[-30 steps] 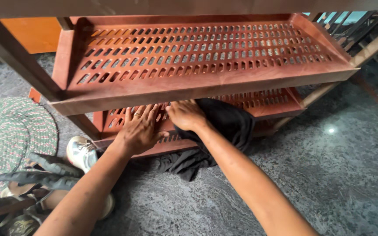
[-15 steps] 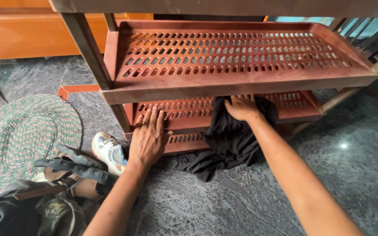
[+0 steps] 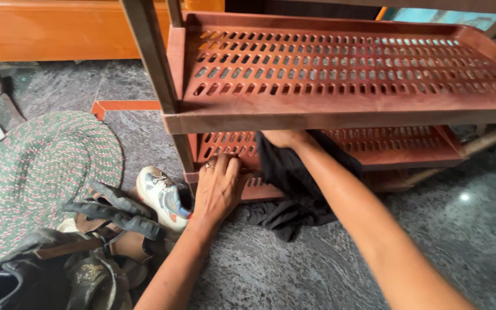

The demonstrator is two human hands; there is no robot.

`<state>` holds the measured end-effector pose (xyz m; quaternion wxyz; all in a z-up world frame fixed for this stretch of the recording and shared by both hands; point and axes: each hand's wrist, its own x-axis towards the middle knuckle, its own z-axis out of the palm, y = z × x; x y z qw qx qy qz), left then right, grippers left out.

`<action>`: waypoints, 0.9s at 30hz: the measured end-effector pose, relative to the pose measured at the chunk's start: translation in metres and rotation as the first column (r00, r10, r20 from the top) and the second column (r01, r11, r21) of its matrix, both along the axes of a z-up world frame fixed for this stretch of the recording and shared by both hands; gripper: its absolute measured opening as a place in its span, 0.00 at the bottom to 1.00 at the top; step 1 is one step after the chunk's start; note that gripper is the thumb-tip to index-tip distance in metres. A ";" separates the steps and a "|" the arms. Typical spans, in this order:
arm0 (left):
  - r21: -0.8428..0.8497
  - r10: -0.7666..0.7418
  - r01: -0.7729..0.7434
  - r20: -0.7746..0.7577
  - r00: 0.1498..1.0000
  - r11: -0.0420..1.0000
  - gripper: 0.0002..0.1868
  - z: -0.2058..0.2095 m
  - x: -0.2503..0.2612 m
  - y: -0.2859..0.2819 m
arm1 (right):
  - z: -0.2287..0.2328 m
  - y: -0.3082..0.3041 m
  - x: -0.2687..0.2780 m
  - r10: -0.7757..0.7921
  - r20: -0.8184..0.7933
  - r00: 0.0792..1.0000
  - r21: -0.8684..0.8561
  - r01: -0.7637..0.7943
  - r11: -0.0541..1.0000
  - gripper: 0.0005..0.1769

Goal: The person wets a black cloth at a sink, then wipes the surfaces of a brown plastic shoe rack. They clean the shelves and legs of the rack, moving it to access different sides.

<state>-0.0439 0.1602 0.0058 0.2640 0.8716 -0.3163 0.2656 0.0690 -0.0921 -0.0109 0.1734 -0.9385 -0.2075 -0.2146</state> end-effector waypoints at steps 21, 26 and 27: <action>0.046 -0.011 0.005 0.126 0.992 0.999 0.13 -0.011 0.012 0.006 | -0.057 0.058 0.081 -0.126 0.012 0.992 0.120 0.123 0.985 0.19; 0.059 -0.023 0.016 0.117 0.993 0.998 0.08 -0.008 0.007 0.010 | -0.043 0.096 0.038 -0.055 -0.074 0.996 0.061 0.059 0.996 0.19; 0.081 -0.032 0.025 0.086 0.996 0.996 0.07 -0.009 0.008 0.013 | -0.035 0.094 0.024 -0.013 -0.163 0.986 0.102 0.030 0.994 0.21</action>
